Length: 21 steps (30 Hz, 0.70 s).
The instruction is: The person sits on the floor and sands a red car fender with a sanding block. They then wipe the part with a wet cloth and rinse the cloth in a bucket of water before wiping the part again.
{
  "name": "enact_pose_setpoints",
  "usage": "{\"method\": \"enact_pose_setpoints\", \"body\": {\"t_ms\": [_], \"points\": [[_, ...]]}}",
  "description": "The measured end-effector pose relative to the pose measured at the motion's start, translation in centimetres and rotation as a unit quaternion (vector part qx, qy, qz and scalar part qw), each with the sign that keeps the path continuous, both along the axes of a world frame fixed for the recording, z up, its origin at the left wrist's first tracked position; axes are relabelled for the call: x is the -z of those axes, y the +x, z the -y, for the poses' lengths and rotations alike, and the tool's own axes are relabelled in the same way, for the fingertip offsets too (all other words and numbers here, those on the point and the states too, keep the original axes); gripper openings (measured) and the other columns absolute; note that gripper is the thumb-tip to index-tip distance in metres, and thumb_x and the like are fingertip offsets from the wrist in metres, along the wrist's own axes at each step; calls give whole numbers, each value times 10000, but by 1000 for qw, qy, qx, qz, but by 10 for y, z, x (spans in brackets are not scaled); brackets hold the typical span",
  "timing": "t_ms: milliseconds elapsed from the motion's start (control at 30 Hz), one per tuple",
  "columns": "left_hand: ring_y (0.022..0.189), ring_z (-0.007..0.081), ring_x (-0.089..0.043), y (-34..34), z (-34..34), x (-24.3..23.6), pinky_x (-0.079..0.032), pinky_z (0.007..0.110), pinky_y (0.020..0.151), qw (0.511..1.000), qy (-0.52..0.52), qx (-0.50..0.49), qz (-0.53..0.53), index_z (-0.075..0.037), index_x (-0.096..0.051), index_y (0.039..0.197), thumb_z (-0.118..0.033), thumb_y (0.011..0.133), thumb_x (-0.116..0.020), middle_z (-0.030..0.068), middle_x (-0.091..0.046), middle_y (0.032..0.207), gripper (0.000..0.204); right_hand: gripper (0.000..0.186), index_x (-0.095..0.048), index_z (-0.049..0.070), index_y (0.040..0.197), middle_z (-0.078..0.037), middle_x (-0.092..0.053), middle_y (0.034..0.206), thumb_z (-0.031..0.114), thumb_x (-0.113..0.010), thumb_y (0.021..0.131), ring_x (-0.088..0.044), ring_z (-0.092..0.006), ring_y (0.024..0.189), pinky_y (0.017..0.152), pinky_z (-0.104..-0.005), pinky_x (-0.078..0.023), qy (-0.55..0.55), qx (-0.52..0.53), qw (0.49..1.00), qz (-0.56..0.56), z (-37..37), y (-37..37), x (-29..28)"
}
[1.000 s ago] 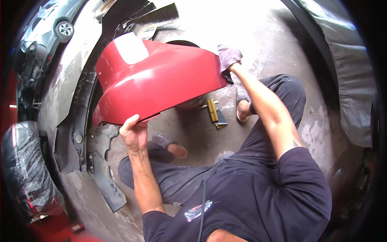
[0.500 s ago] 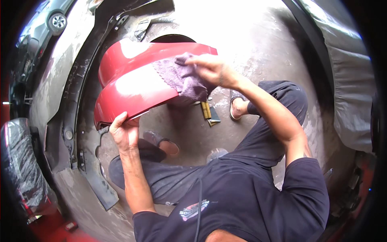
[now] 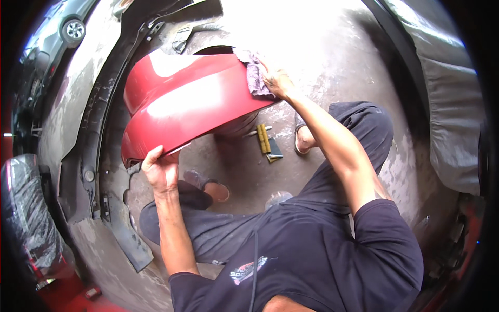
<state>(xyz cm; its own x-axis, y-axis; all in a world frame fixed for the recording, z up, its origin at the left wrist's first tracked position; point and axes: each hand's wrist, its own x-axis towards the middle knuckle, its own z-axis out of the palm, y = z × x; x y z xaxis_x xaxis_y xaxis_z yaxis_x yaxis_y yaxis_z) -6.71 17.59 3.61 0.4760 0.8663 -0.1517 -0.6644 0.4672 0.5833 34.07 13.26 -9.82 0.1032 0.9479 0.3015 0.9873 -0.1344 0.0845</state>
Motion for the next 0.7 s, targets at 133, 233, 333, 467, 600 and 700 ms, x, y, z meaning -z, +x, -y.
{"method": "enact_pose_setpoints", "body": {"t_ms": [133, 233, 333, 467, 600, 700], "points": [[1260, 343, -635, 0, 0, -6, -509, 561, 1104, 1000, 19, 19, 10, 46, -553, 1383, 28, 874, -586, 193, -657, 1333, 510, 522, -550, 65, 1467, -218, -493, 1542, 237, -568, 974, -437, -405, 1443, 1161, -592, -348, 129, -106, 985, -38, 18, -59, -36], [1190, 315, -668, 3, 0, -3, -528, 531, 1066, 998, 47, 45, -12, 37, -590, 1341, 10, 883, -600, 161, -683, 1284, 458, 476, -583, 85, 1441, -208, -489, 1548, 322, -544, 1030, -416, -404, 1455, 1190, -586, -305, 156, -154, 944, -246, 11, -133, -87], [1132, 283, -698, 18, 2, -16, -557, 497, 1022, 996, 72, 38, -43, 16, -612, 1310, 17, 889, -596, 130, -708, 1233, 421, 453, -587, 133, 1449, -179, -477, 1570, 338, -527, 1049, -407, -414, 1456, 1191, -589, -304, 158, -267, 943, -123, -26, -162, -115], [1147, 254, -686, 4, 4, -8, -541, 451, 1034, 993, 85, 60, 50, 10, -637, 1262, -58, 874, -627, 113, -713, 1196, 394, 421, -608, 213, 1434, -112, -498, 1564, 357, -541, 1044, -424, -360, 1460, 1190, -571, -311, 155, -381, 873, -261, -57, -219, -172], [1223, 259, -651, -4, 12, -4, -507, 431, 1080, 997, 61, 28, 43, -18, -506, 1454, -36, 867, -593, 127, -645, 1355, 593, 438, -585, 181, 1458, -120, -498, 1565, 344, -554, 1052, -416, -374, 1464, 1203, -555, -295, 140, -385, 875, -257, -42, -216, -169], [1249, 326, -641, 5, 19, -12, -520, 542, 1087, 999, 24, 2, 22, -11, -481, 1473, -48, 915, -579, 175, -621, 1390, 567, 422, -616, 197, 1426, -105, -522, 1544, 368, -542, 1047, -462, -336, 1444, 1193, -565, -319, 158, -296, 908, -249, -13, -176, -133]]}}
